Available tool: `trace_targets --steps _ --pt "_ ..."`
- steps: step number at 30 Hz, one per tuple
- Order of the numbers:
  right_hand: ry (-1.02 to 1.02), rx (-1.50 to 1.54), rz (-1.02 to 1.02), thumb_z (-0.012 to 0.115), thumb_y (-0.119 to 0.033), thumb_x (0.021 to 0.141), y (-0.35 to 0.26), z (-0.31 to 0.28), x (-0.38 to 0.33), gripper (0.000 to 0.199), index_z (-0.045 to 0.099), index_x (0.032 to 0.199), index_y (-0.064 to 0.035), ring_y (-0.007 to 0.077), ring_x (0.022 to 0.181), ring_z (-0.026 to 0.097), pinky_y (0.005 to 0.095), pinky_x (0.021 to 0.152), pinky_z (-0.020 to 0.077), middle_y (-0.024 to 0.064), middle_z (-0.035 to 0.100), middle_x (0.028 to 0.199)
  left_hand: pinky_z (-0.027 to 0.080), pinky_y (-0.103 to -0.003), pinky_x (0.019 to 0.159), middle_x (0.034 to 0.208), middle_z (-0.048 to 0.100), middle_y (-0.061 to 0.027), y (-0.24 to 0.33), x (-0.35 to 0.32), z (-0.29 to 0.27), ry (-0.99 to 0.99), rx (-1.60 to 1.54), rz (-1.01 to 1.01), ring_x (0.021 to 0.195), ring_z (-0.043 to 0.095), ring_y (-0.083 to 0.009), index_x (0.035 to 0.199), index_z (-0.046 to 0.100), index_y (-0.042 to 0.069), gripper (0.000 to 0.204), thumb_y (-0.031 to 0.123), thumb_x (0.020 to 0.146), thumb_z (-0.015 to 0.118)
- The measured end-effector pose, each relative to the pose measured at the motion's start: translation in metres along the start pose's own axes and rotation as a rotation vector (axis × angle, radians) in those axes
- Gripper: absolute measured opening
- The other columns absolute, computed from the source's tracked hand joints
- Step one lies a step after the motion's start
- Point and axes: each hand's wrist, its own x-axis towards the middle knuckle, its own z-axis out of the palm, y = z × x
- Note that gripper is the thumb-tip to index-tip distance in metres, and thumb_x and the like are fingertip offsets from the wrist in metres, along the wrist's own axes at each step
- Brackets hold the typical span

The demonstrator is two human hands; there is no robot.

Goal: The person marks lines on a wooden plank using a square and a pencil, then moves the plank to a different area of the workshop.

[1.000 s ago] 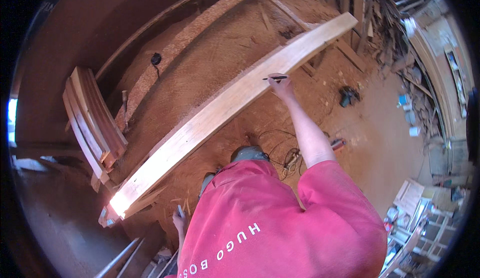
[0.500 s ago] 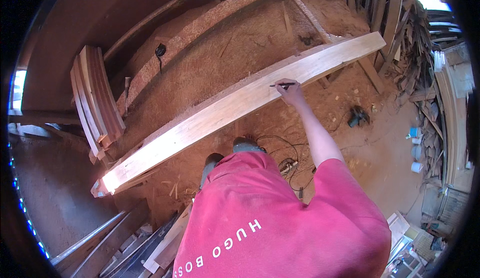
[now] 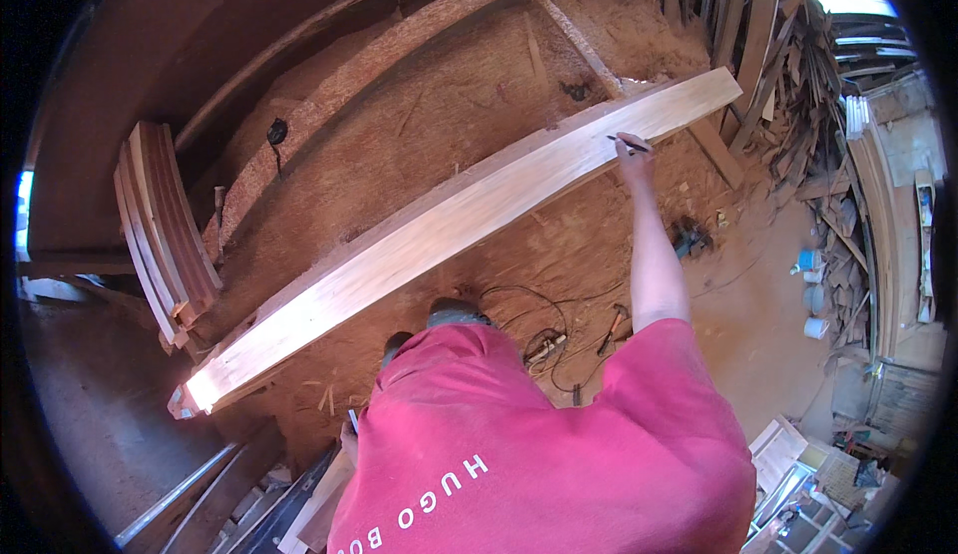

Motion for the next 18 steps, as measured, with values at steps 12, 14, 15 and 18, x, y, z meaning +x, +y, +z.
trace_targets --steps 12,14,15,18 --pt "-0.035 -0.14 -0.024 0.072 -0.016 0.088 0.07 -0.085 0.06 0.023 0.077 0.105 -0.0006 0.022 0.088 0.073 0.0333 0.081 0.0573 0.0144 0.077 0.097 0.053 -0.043 0.073 0.088 0.07 -0.0194 0.023 -0.034 0.023 -0.068 0.057 -0.03 0.08 0.067 -0.0318 0.099 0.068 0.001 0.027 0.022 0.085 0.077" --pt "0.023 -0.204 0.023 0.071 -0.018 0.09 0.04 -0.064 0.049 0.024 0.077 0.104 -0.0001 0.0245 0.094 0.074 0.0352 0.084 0.057 0.0159 0.077 0.101 0.053 -0.044 0.074 0.09 0.071 -0.0206 0.022 -0.041 0.015 -0.07 0.084 -0.031 0.082 0.068 -0.0334 0.099 0.069 0.001 0.028 0.023 0.085 0.076" --pt "0.057 -0.234 0.091 0.07 -0.019 0.09 -0.007 -0.033 0.026 0.024 0.076 0.104 0.0002 0.0254 0.096 0.073 0.0361 0.086 0.0566 0.0164 0.077 0.102 0.053 -0.044 0.074 0.09 0.071 -0.0211 0.015 -0.053 -0.006 -0.048 0.11 -0.05 0.082 0.069 -0.0342 0.099 0.069 0.001 0.028 0.024 0.085 0.076" --pt "0.098 -0.113 -0.102 0.071 -0.019 0.094 -0.021 0.012 0.011 0.024 0.075 0.108 0.0004 0.0262 0.096 0.073 0.0379 0.086 0.0557 0.016 0.076 0.105 0.053 -0.045 0.075 0.093 0.072 -0.0228 0.057 -0.052 -0.011 -0.075 0.148 0.02 0.084 0.07 -0.0367 0.1 0.069 0.0 0.03 0.026 0.086 0.076"
